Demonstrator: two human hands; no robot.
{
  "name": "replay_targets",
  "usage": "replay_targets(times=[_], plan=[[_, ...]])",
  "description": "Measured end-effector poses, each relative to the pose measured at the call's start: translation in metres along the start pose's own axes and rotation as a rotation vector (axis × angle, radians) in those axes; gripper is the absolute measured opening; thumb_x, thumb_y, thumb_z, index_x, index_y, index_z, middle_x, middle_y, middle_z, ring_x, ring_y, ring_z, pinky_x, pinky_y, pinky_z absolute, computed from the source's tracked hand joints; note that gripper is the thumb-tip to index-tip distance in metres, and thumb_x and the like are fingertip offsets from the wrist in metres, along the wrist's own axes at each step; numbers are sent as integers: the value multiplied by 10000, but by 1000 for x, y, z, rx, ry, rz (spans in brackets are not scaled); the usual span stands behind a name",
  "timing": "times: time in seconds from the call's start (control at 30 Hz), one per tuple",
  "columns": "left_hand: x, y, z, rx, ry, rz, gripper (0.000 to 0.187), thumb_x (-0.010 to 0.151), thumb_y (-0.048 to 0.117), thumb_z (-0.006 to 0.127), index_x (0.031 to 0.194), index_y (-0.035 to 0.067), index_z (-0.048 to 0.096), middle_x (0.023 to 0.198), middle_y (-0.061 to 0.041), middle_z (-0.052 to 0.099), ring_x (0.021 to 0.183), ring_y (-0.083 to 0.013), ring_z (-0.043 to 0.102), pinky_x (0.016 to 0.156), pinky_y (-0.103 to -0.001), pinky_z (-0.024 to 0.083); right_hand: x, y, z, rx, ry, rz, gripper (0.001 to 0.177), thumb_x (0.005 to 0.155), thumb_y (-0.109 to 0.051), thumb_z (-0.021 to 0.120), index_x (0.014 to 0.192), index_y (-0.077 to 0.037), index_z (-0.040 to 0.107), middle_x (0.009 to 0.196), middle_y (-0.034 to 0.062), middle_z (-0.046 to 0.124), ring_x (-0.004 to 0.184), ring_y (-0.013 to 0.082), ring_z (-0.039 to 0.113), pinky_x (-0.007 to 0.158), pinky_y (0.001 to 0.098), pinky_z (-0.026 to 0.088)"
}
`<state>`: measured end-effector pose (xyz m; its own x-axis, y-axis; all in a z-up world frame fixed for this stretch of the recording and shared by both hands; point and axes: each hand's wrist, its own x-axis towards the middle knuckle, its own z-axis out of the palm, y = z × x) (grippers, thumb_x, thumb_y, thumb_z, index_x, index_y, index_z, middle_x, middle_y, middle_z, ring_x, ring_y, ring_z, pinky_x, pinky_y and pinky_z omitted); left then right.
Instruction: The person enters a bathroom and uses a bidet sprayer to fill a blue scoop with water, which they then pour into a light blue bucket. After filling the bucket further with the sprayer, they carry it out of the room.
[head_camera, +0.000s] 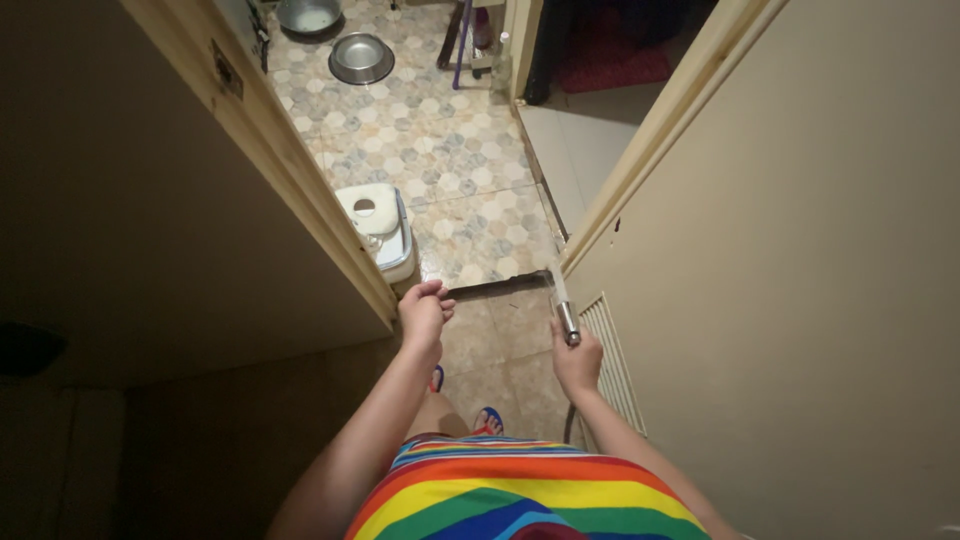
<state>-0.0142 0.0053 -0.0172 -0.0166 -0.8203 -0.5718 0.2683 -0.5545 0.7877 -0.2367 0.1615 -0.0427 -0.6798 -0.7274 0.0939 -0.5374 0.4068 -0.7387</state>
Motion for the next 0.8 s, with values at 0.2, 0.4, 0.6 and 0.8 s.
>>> replay_targets(times=[0.2, 0.4, 0.6, 0.8], plan=[[-3, 1, 1, 0, 40, 1, 367, 920, -60, 408, 1223, -16, 609, 1028, -114, 657, 733, -161, 620, 609, -281, 506, -11, -6, 7, 19, -265, -59, 432, 872, -394, 762, 717, -16, 622, 562, 157, 579, 476, 277, 551, 498, 419, 434], [-1, 3, -4, -43, 28, 11, 333, 934, -56, 426, 1223, -23, 588, 998, -110, 646, 723, -155, 610, 600, -279, 487, -11, -22, 13, 87, -141, 96, 516, 882, -432, 785, 684, 7, 600, 538, 164, 565, 471, 248, 521, 493, 418, 414], [-2, 6, -9, -52, 12, 21, 337, 930, -63, 432, 1224, -22, 592, 992, -100, 640, 715, -154, 611, 592, -279, 479, -12, -21, 18, 119, -20, -428, 485, 947, -420, 755, 705, -34, 589, 621, 113, 551, 524, 162, 477, 507, 380, 397], [1, 6, -8, -13, 34, 8, 250, 972, 37, 583, 1216, -8, 611, 927, -96, 656, 712, -147, 620, 589, -278, 474, -9, -33, 19, 172, -56, 40, 496, 901, -396, 768, 658, -9, 574, 501, 132, 485, 458, 215, 416, 457, 413, 367]])
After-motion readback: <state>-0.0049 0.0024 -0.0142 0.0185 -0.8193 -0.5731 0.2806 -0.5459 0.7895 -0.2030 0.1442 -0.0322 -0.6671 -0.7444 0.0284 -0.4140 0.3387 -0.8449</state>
